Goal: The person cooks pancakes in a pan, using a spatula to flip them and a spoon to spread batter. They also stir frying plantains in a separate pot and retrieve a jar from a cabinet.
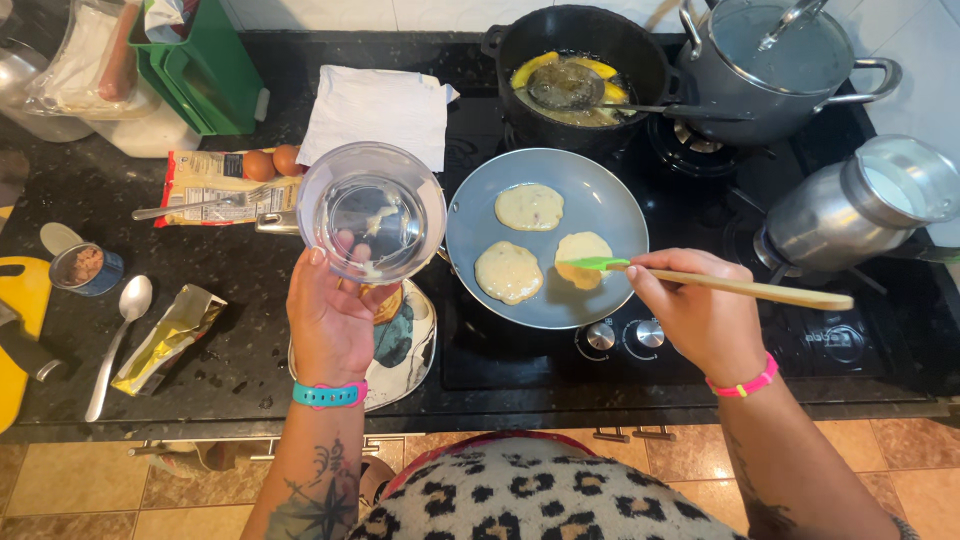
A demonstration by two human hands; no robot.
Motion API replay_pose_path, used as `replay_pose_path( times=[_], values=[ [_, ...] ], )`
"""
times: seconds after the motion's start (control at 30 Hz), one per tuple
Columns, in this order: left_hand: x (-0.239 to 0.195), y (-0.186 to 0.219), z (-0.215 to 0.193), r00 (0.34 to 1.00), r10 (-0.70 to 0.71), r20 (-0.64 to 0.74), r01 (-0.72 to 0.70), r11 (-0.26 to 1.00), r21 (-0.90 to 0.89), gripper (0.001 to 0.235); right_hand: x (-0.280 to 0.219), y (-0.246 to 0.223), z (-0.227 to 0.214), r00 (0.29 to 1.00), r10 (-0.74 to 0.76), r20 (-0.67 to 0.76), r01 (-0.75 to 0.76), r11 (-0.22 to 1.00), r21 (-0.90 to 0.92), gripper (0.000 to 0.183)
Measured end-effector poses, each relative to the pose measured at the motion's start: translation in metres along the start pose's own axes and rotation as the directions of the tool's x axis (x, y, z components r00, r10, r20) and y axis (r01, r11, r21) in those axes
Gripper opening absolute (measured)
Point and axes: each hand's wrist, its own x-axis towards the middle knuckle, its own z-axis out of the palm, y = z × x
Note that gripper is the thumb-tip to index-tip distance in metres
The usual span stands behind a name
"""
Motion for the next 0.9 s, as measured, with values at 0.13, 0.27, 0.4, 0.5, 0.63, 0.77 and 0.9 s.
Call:
replay_pose_path(
  times=[0.13, 0.27, 0.4, 0.5, 0.63, 0.77, 0.9],
  values=[
    [0.001, -0.002, -0.004, 1.000, -0.001, -0.006, 0.000, 1.000, -0.009, 0.021, -0.007, -0.005, -0.005, 0.999, -0.013, 0.044, 0.017, 0.997, -0.077, 0.006],
    [0.001, -0.004, -0.004, 1.000, 0.000, 0.002, 0.000, 1.000, -0.009, 0.020, -0.006, -0.005, -0.004, 0.999, -0.032, 0.016, 0.033, 0.998, -0.054, 0.007],
    [0.001, -0.005, -0.003, 1.000, -0.011, 0.001, 0.011, 1.000, -0.008, 0.020, -0.003, -0.002, 0.002, 0.994, -0.105, 0.013, 0.105, 0.991, -0.084, 0.007],
    [-0.001, -0.003, -0.003, 1.000, -0.011, -0.004, 0.010, 1.000, -0.011, 0.019, -0.011, -0.004, -0.002, 0.997, -0.063, 0.032, 0.065, 0.996, -0.056, 0.005],
    [-0.001, -0.001, -0.005, 1.000, -0.017, -0.004, 0.016, 1.000, -0.021, 0.019, -0.005, 0.006, -0.014, 0.993, -0.107, 0.041, 0.110, 0.990, -0.084, 0.007],
    [-0.003, 0.001, -0.003, 1.000, 0.003, 0.007, -0.003, 1.000, 0.005, 0.031, 0.005, 0.010, -0.020, 0.992, -0.085, 0.095, 0.095, 0.989, -0.113, 0.011],
    [-0.002, 0.000, -0.004, 1.000, -0.001, 0.017, 0.000, 1.000, 0.009, 0.031, 0.016, 0.014, -0.017, 0.986, 0.040, 0.160, -0.029, 0.997, -0.074, 0.013]
  ],
)
